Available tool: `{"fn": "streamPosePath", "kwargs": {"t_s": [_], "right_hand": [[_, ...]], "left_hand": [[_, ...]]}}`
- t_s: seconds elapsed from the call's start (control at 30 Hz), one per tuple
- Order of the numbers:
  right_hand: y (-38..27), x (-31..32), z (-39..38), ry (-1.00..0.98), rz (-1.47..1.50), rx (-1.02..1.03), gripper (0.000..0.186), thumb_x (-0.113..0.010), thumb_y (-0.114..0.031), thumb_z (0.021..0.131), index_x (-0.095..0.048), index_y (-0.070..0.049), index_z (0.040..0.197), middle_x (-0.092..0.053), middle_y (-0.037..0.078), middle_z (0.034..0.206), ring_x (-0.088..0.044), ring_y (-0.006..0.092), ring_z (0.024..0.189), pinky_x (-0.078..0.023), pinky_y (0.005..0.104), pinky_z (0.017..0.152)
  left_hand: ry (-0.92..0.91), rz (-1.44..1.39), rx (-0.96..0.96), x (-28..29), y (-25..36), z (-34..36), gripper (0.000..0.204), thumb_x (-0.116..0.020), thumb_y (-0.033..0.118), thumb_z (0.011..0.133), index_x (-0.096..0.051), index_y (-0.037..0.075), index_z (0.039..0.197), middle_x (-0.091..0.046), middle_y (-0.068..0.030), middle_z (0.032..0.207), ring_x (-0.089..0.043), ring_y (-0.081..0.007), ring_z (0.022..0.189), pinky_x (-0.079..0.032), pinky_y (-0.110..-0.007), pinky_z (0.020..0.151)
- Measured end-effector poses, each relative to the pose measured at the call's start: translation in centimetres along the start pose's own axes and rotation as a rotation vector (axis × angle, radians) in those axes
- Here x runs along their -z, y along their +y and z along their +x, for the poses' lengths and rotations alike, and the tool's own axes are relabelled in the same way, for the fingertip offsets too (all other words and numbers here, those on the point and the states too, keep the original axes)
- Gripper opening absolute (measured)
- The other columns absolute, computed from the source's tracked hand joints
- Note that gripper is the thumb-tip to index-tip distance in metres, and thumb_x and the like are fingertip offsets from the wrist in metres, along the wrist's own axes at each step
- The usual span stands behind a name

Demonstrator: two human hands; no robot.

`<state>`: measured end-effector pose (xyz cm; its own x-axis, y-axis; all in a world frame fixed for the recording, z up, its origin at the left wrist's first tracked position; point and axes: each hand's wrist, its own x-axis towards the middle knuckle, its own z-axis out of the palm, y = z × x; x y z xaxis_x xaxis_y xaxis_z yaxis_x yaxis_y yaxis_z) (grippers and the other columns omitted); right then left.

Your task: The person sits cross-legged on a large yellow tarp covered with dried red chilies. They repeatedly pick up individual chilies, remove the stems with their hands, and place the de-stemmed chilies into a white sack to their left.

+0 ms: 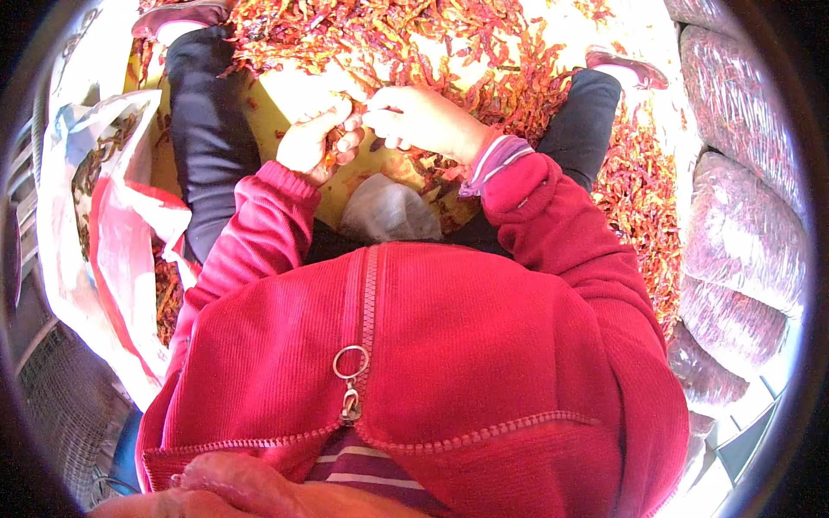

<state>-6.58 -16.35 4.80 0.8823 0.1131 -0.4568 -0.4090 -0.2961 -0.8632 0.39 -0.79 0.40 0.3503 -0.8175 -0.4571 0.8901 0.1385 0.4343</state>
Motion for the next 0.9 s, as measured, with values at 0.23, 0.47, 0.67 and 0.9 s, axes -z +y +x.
{"fn": "streamPosePath", "kwargs": {"t_s": [0.23,0.47,0.67,0.9], "right_hand": [[-2.6,-0.3,-1.8,0.082,-0.193,0.053,0.020,-0.045,-0.020,0.079,-0.052,-0.001,0.078,-0.052,0.005,0.067,-0.051,0.0120,0.062,-0.041,0.0254,0.055],[-1.9,-0.1,-0.8,0.032,-0.480,0.119,0.023,-0.046,-0.024,0.073,-0.052,-0.002,0.073,-0.053,0.014,0.065,-0.051,0.0248,0.059,-0.040,0.0335,0.055],[2.7,-1.0,-0.6,-0.049,-0.332,0.083,0.019,-0.047,-0.021,0.078,-0.052,-0.002,0.079,-0.050,0.004,0.061,-0.045,0.0114,0.057,-0.038,0.0280,0.054],[0.1,-3.1,-1.6,0.023,-0.410,0.498,0.014,-0.047,-0.017,0.075,-0.046,-0.004,0.071,-0.049,0.011,0.063,-0.050,0.0269,0.058,-0.040,0.0338,0.053]], "left_hand": [[-0.093,0.027,-0.096,0.5,0.8,-2.0,0.017,-0.044,0.015,0.079,-0.046,0.011,0.096,-0.041,-0.0020,0.065,-0.036,-0.0088,0.049,-0.029,-0.018,0.038],[-0.139,0.840,-0.261,0.4,0.3,-1.8,0.021,-0.043,0.011,0.082,-0.051,0.008,0.101,-0.049,-0.0006,0.067,-0.045,-0.0086,0.054,-0.037,-0.020,0.048],[-0.133,1.382,-0.322,1.4,-1.7,-0.1,0.015,-0.046,0.007,0.079,-0.053,0.004,0.091,-0.056,-0.0049,0.077,-0.051,-0.0129,0.071,-0.041,-0.024,0.068],[0.206,0.784,0.006,2.1,-2.8,1.7,0.010,-0.043,0.003,0.078,-0.052,0.007,0.076,-0.051,0.0004,0.062,-0.044,-0.0052,0.051,-0.037,-0.019,0.046]]}}
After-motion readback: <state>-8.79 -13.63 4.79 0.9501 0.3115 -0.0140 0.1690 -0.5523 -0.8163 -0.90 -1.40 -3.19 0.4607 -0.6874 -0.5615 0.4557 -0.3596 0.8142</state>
